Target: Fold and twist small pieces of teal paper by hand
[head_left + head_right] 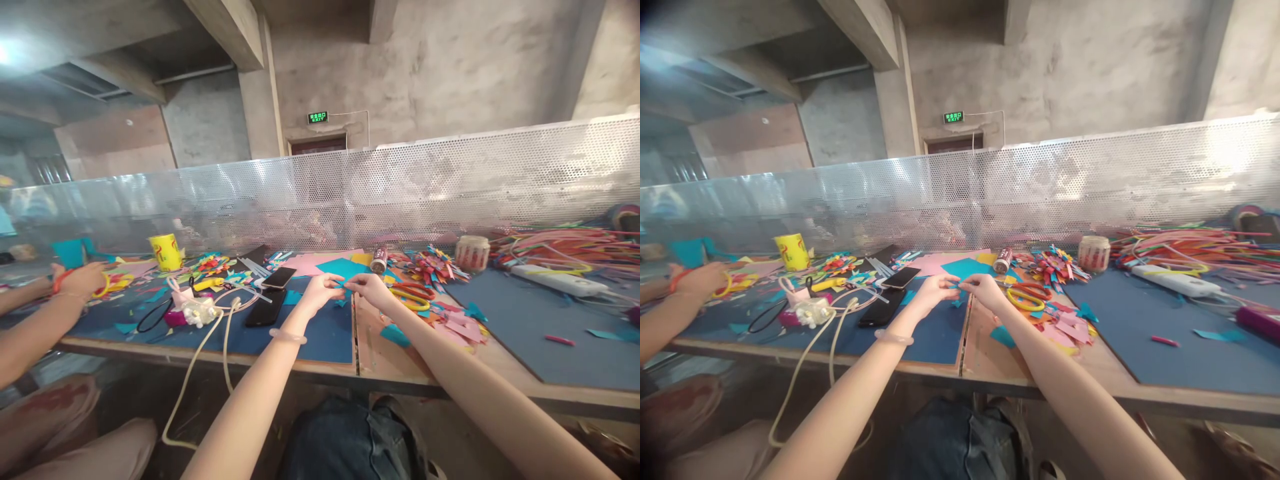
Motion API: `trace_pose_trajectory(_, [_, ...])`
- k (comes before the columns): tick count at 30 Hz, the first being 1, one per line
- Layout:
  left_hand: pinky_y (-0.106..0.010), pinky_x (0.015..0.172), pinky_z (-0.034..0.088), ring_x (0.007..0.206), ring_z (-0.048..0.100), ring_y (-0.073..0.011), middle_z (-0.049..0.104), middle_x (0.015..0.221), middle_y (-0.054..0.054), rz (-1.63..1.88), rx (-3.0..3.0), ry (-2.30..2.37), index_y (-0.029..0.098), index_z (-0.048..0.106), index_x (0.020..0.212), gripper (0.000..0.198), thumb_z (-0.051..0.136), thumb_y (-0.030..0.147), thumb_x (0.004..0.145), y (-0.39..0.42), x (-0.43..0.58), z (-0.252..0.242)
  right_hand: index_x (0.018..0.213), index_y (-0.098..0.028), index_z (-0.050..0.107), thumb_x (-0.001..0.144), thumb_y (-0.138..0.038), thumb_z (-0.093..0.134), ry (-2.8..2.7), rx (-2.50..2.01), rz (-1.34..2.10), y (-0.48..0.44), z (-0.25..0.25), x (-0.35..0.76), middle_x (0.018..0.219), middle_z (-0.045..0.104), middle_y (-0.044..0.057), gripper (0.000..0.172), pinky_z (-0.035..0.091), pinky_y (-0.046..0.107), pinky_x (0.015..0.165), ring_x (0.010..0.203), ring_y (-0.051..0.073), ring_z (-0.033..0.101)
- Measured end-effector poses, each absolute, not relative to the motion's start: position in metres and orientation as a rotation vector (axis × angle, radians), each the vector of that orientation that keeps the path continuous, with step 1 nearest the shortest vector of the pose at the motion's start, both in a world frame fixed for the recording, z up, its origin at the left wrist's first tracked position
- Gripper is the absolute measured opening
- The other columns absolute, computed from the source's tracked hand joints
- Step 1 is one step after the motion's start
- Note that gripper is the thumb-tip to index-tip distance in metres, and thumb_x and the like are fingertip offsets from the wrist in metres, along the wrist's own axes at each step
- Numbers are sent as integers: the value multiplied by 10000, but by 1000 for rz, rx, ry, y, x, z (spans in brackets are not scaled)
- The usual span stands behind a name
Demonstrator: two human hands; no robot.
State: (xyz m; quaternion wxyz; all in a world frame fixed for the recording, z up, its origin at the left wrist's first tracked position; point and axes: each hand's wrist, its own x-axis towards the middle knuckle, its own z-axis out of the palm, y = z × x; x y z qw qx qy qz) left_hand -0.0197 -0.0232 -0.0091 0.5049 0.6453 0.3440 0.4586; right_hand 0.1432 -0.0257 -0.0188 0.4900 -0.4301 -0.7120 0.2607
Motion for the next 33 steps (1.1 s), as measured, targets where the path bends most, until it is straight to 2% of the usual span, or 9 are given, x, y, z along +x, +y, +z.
trace_pose_trajectory(7, [-285,661,504,583,608,-117,638,696,-49,1087,1571,863,87,606,798,233,684,68,580,-24,-18,-10,648,-145,645,671,-380,593,-1753,-1048,613,-19,-24,146,581,605,24,242,408,255,570,566,133,528])
trace_pose_trajectory(11, [-297,685,505,621,616,-133,651,717,-68,1063,1576,847,88,626,788,235,714,188,595,-25,-19,-9,646,-148,642,675,-369,589,-1759,-1057,584,-18,-25,146,586,612,25,230,411,254,565,559,132,527])
trace_pose_trajectory(14, [-308,677,511,601,618,-143,652,674,-64,1054,1585,848,87,636,751,255,721,269,593,-24,-21,-10,648,-149,643,674,-358,586,-1766,-1055,583,-19,-24,145,591,614,25,218,409,255,571,564,134,527])
trace_pose_trajectory(22, [-306,634,518,558,617,-154,634,563,-35,1074,1543,889,98,626,664,248,750,274,542,-20,-22,-12,645,-156,672,680,-407,575,-1779,-1068,622,-28,-20,147,591,634,21,270,390,251,563,564,136,522])
trace_pose_trajectory(28, [-324,655,517,592,633,-175,639,583,-55,1044,1533,874,89,625,695,261,730,296,576,-20,-23,-11,591,-157,666,661,-430,601,-1756,-1085,663,-22,-20,150,517,623,25,289,383,247,513,495,128,507])
trace_pose_trajectory(33, [-330,701,510,616,636,-170,655,658,-75,1004,1485,829,76,626,779,283,701,298,622,-16,-26,-13,728,-138,684,691,-450,570,-1792,-976,825,-23,-18,153,565,644,42,334,414,251,524,504,130,535])
